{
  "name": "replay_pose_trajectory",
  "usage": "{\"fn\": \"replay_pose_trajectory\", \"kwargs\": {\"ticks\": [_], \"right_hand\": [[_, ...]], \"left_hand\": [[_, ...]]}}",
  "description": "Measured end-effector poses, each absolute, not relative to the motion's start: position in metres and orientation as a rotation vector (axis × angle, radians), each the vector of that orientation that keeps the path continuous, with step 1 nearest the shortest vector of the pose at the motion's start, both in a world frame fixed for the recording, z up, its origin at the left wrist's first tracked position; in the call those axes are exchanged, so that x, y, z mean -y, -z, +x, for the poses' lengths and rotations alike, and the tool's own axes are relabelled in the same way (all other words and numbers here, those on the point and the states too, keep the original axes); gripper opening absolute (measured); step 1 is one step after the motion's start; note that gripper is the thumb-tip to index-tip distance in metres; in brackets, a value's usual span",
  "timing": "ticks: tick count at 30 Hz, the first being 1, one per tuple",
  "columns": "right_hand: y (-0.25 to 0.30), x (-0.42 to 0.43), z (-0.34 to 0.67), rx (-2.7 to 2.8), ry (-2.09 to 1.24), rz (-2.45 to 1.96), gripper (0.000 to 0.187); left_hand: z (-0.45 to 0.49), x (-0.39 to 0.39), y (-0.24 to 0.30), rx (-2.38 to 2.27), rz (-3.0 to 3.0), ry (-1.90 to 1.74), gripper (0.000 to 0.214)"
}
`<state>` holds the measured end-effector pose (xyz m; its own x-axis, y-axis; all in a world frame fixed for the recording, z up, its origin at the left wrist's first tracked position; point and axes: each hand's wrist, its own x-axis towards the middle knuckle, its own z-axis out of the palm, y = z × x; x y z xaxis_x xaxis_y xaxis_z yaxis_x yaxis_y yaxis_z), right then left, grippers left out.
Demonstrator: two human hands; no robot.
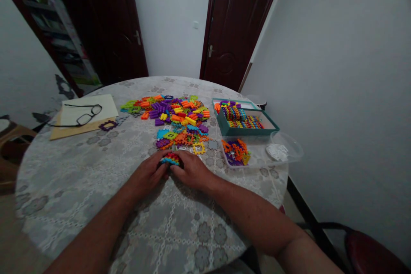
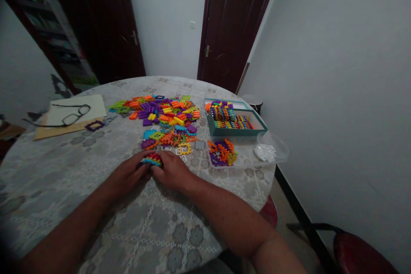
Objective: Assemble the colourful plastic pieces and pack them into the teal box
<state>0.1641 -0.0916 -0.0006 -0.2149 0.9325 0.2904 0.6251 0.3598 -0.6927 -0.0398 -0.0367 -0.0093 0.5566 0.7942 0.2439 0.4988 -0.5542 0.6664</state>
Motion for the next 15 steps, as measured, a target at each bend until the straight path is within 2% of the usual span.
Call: {"fn": "replay_pose_trajectory", "kwargs": {"ticks": [3,15], "right_hand": [[0.001,0.090,0.165,1.951,-0.554,-1.384,0.037],[-0.003,0.090,0.166,1.993,-0.559,-1.407,0.032]], "left_hand": [[-0.040,0.036,0.016,-1.039,2.338,-0.754,0.056],[-0.040,0.042,0.028,-1.094,2.612,-0.749,0.061]]}}
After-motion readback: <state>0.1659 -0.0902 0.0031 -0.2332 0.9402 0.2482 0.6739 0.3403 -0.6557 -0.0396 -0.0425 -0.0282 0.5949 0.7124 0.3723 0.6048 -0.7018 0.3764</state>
